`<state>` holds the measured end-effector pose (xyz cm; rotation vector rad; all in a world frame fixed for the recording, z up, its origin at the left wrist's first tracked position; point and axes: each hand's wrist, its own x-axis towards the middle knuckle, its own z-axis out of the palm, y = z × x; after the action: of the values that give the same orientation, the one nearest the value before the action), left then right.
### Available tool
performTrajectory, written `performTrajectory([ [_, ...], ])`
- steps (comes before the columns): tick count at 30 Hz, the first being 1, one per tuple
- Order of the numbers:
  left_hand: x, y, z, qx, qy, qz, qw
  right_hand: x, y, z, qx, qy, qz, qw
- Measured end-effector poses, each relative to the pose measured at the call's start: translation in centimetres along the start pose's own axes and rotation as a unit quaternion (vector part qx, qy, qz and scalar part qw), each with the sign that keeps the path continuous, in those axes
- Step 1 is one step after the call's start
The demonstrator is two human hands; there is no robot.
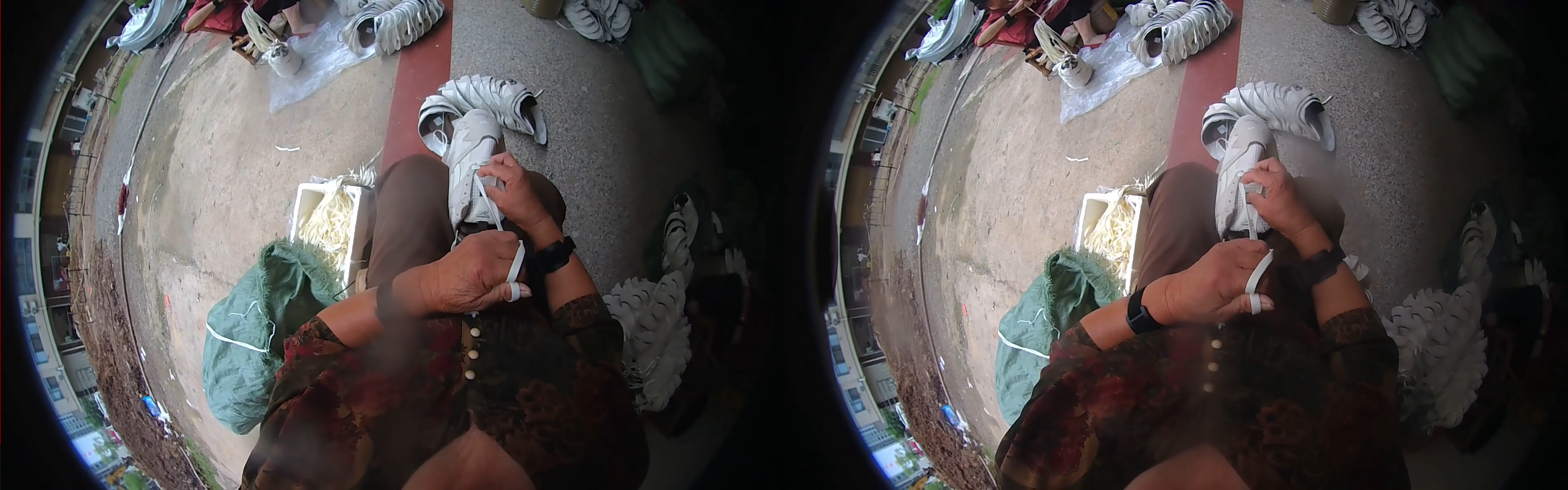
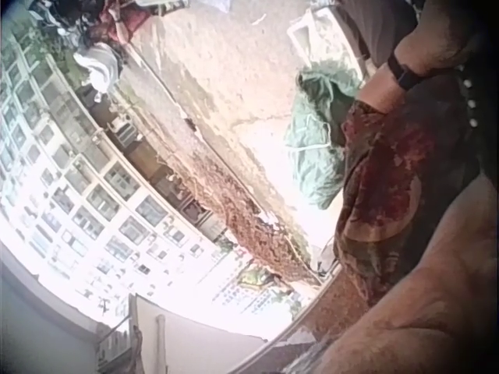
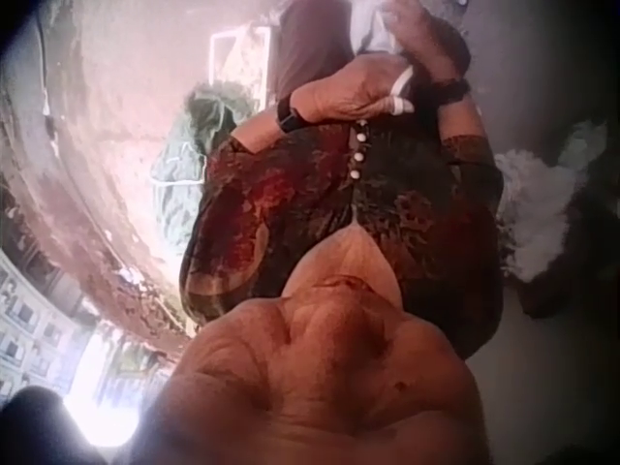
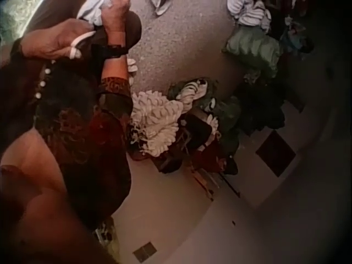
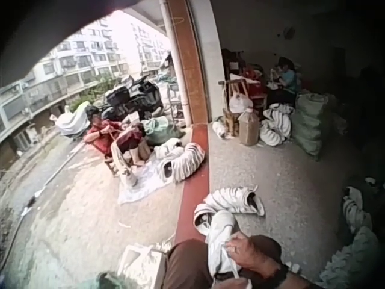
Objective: Insert laces into the eyelets of a shoe upper.
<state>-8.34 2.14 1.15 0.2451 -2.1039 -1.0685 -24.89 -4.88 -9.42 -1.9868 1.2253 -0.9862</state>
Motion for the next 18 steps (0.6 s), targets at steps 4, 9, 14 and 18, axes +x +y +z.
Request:
performTrajectory([
  [4,0.0,-0.1,-0.1,-0.003,0.003,0.003,1.0,0.5,0.6,0.4,0.022,-0.022,-0.007,0.999],
  [9,0.1,-0.3,-0.5,-0.013,0.001,0.0,1.0,1.1,1.5,1.4,0.238,-0.018,0.019,0.971],
  [14,-1.3,-1.3,-2.1,-0.035,0.043,-0.024,0.998,1.4,4.2,1.7,0.494,0.064,0.164,0.851],
  [18,-6.0,-1.4,-5.1,-0.302,0.197,-0.163,0.918,1.5,3.3,1.9,0.544,0.156,0.166,0.807],
])
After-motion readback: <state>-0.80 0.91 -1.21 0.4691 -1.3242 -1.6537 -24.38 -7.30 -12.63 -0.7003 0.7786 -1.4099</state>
